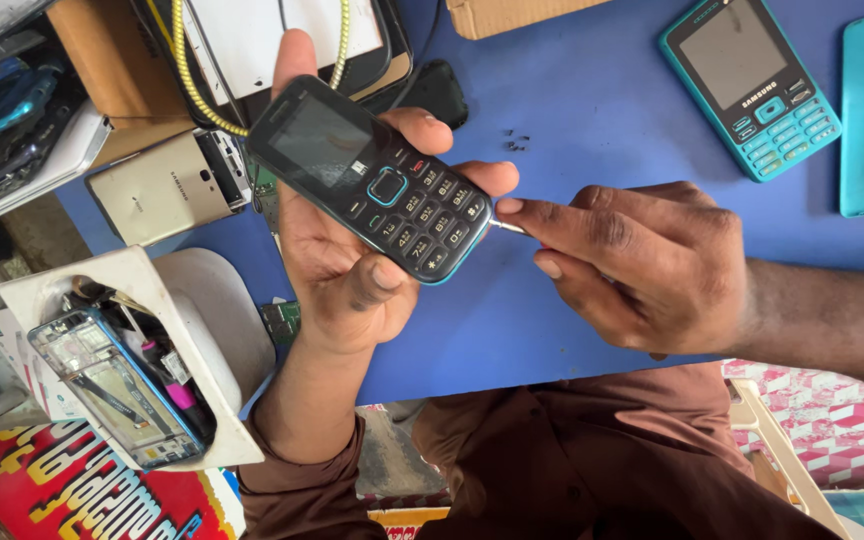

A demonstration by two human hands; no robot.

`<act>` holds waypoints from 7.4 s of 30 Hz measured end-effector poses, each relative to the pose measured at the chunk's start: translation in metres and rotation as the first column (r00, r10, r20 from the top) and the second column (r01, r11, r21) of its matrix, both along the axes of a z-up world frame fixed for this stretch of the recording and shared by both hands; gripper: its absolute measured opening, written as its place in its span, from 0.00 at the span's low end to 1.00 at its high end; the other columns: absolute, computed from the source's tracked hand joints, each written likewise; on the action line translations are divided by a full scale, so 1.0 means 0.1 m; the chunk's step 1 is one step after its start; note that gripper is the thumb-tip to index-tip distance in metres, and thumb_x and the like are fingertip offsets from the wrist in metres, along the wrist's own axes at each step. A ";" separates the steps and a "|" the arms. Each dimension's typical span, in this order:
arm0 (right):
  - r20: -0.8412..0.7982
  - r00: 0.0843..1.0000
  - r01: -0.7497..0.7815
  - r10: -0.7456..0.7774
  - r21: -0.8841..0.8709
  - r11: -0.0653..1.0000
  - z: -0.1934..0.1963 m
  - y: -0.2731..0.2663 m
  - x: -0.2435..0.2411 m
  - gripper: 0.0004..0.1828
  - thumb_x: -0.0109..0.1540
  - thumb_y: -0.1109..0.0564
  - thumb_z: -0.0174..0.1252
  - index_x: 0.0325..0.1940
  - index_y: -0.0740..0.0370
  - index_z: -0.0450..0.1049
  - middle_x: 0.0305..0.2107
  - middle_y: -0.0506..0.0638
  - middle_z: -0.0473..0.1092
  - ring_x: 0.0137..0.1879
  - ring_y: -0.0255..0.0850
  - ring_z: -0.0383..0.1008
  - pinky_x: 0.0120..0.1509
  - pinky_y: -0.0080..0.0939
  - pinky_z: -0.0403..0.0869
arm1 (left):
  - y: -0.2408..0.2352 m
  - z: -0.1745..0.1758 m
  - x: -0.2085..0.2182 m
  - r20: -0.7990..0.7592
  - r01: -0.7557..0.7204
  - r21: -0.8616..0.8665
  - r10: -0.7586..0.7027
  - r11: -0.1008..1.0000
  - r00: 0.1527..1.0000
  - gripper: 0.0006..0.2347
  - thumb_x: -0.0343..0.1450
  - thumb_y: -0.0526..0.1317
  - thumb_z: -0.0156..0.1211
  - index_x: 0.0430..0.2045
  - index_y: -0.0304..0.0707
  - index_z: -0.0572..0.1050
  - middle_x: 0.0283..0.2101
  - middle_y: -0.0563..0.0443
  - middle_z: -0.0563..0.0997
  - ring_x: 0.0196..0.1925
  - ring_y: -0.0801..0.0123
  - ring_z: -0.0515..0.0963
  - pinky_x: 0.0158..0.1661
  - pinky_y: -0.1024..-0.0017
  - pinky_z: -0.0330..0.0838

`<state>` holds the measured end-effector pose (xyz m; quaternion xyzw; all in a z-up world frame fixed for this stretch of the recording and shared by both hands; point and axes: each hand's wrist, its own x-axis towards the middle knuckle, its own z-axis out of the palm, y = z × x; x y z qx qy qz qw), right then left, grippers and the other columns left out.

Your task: The person disassembles a teal feature phone using a screwdriver, removes the back cover and keypad, and manipulates internal components. The person then reassembles the phone by reattaching the keypad and back cover.

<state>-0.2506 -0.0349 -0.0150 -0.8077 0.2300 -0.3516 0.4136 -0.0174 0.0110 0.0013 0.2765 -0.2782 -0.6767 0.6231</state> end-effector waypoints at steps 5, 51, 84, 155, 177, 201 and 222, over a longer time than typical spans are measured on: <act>-0.052 0.999 -0.011 0.010 -0.013 1.000 0.09 -0.06 -0.01 0.21 0.60 0.70 0.63 0.58 0.69 0.73 0.21 0.49 0.70 0.24 0.35 0.71 0.26 0.38 0.71 | -0.03 0.00 0.02 0.095 -0.037 -0.063 0.043 0.997 0.995 0.51 0.69 0.34 0.72 0.73 0.49 0.28 0.58 0.33 0.74 0.55 0.45 0.83 0.58 0.48 0.81; -0.156 0.982 -0.065 0.104 0.236 0.970 0.18 -0.16 -0.06 0.15 0.63 0.63 0.61 0.55 0.63 0.77 0.27 0.47 0.75 0.26 0.36 0.75 0.28 0.37 0.73 | -0.04 -0.02 0.13 0.234 -0.076 -0.065 0.089 0.995 0.968 0.39 0.65 0.34 0.75 0.65 0.30 0.49 0.57 0.26 0.72 0.56 0.53 0.80 0.54 0.43 0.85; -0.003 0.994 0.109 -0.111 -0.175 0.979 0.04 -0.02 0.03 0.20 0.64 0.67 0.68 0.60 0.66 0.73 0.31 0.51 0.72 0.32 0.39 0.75 0.32 0.40 0.73 | -0.04 0.00 0.10 -0.008 0.097 -0.074 -0.098 0.993 0.995 0.46 0.73 0.33 0.71 0.77 0.48 0.36 0.61 0.34 0.75 0.58 0.43 0.82 0.63 0.48 0.79; -0.077 0.994 0.062 -0.078 -0.187 0.980 0.14 -0.03 0.05 0.19 0.62 0.66 0.68 0.56 0.65 0.75 0.33 0.51 0.73 0.34 0.40 0.79 0.34 0.39 0.77 | 0.00 -0.01 0.28 0.046 0.194 -0.128 -0.189 0.973 0.981 0.13 0.84 0.46 0.56 0.60 0.41 0.68 0.56 0.41 0.74 0.60 0.55 0.76 0.58 0.60 0.79; -0.059 0.997 0.019 -0.052 -0.461 0.887 0.22 -0.13 0.05 0.17 0.55 0.67 0.71 0.49 0.66 0.80 0.29 0.48 0.67 0.29 0.36 0.69 0.31 0.39 0.73 | 0.03 -0.09 0.13 0.188 0.002 -0.142 0.025 0.990 0.982 0.21 0.76 0.36 0.69 0.56 0.46 0.61 0.50 0.43 0.74 0.50 0.50 0.85 0.52 0.55 0.85; 0.049 0.999 0.027 -0.019 -0.175 0.984 0.10 -0.03 0.07 0.19 0.56 0.66 0.73 0.51 0.62 0.78 0.32 0.49 0.71 0.29 0.34 0.74 0.28 0.36 0.73 | 0.04 -0.05 0.11 0.155 0.076 -0.155 -0.052 0.985 0.987 0.22 0.77 0.38 0.68 0.60 0.47 0.60 0.49 0.43 0.78 0.61 0.46 0.81 0.64 0.47 0.73; -0.112 0.983 0.060 -0.147 -0.561 0.825 0.16 -0.14 0.01 0.21 0.51 0.62 0.69 0.49 0.62 0.82 0.28 0.48 0.65 0.28 0.35 0.68 0.26 0.38 0.68 | 0.09 -0.11 0.03 0.317 -0.070 -0.157 0.117 0.985 0.941 0.17 0.79 0.32 0.65 0.52 0.41 0.60 0.46 0.36 0.82 0.58 0.47 0.82 0.63 0.49 0.73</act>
